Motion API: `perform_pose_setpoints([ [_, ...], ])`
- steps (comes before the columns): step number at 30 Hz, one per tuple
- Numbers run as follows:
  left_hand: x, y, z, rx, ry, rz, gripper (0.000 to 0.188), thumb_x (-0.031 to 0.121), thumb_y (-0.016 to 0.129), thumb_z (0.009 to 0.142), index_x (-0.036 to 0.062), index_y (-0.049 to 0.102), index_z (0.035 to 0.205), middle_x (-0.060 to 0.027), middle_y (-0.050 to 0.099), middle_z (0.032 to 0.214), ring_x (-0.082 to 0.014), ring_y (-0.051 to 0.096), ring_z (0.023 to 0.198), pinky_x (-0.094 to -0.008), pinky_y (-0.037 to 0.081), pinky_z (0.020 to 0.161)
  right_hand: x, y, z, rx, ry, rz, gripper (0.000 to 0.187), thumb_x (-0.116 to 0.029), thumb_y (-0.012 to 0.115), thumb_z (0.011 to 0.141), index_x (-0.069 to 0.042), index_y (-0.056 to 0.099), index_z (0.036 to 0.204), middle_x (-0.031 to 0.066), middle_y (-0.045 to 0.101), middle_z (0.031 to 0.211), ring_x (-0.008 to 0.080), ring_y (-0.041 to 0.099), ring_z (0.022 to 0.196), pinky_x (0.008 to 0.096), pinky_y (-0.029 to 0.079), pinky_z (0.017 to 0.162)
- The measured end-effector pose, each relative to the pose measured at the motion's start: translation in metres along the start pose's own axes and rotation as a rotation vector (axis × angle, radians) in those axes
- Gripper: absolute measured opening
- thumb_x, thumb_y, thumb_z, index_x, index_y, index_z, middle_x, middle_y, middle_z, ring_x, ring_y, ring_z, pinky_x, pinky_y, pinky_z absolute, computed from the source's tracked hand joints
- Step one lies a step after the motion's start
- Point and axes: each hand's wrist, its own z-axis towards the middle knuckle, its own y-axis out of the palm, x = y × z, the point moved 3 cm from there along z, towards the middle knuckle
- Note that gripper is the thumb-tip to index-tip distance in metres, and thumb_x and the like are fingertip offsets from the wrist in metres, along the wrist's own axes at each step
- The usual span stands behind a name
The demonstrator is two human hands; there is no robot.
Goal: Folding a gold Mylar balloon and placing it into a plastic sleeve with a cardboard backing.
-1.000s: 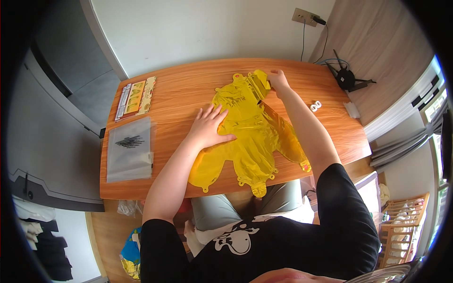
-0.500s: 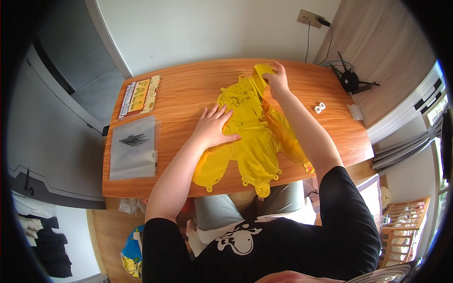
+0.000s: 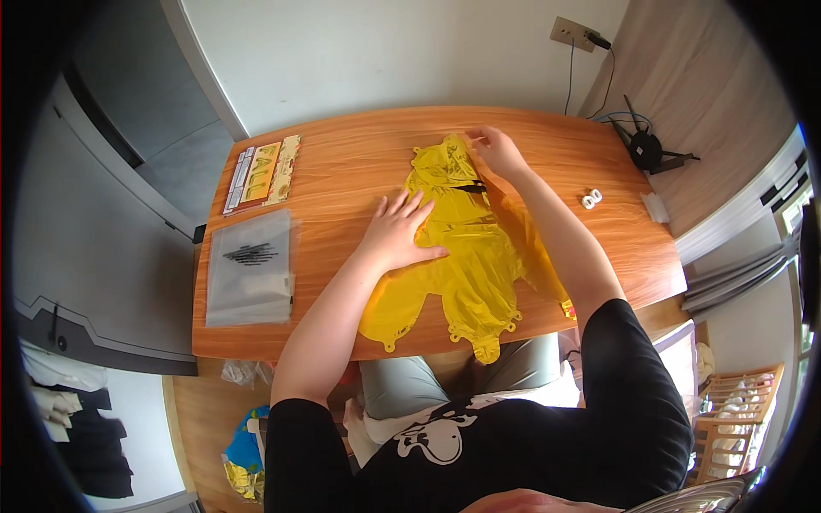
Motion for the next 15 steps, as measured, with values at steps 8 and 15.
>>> perform_pose_setpoints([
  [8,-0.003,0.0,-0.003,-0.009,-0.012,0.01,0.114,0.09,0.058,0.076,0.0168,0.037,0.161,-0.013,0.028,0.17,-0.0333,0.017,0.159,-0.0583,0.014,0.127,0.01,0.012,-0.016,-0.074,-0.368,-0.848,0.045,-0.025,0.06,0.101,-0.006,0.058,0.143,0.0168,0.057,0.147,0.0375,0.052,0.136,0.0441,0.042,0.114],
  [15,-0.001,-0.002,-0.003,-0.005,-0.018,0.012,0.112,0.085,0.064,0.077,0.0162,0.038,0.161,-0.0127,0.029,0.169,-0.0331,0.02,0.158,-0.055,0.014,0.128,0.003,0.025,-0.016,-0.136,-0.391,-1.001,0.044,-0.026,0.055,0.104,-0.005,0.057,0.143,0.0159,0.055,0.15,0.0355,0.048,0.14,0.0445,0.039,0.117],
])
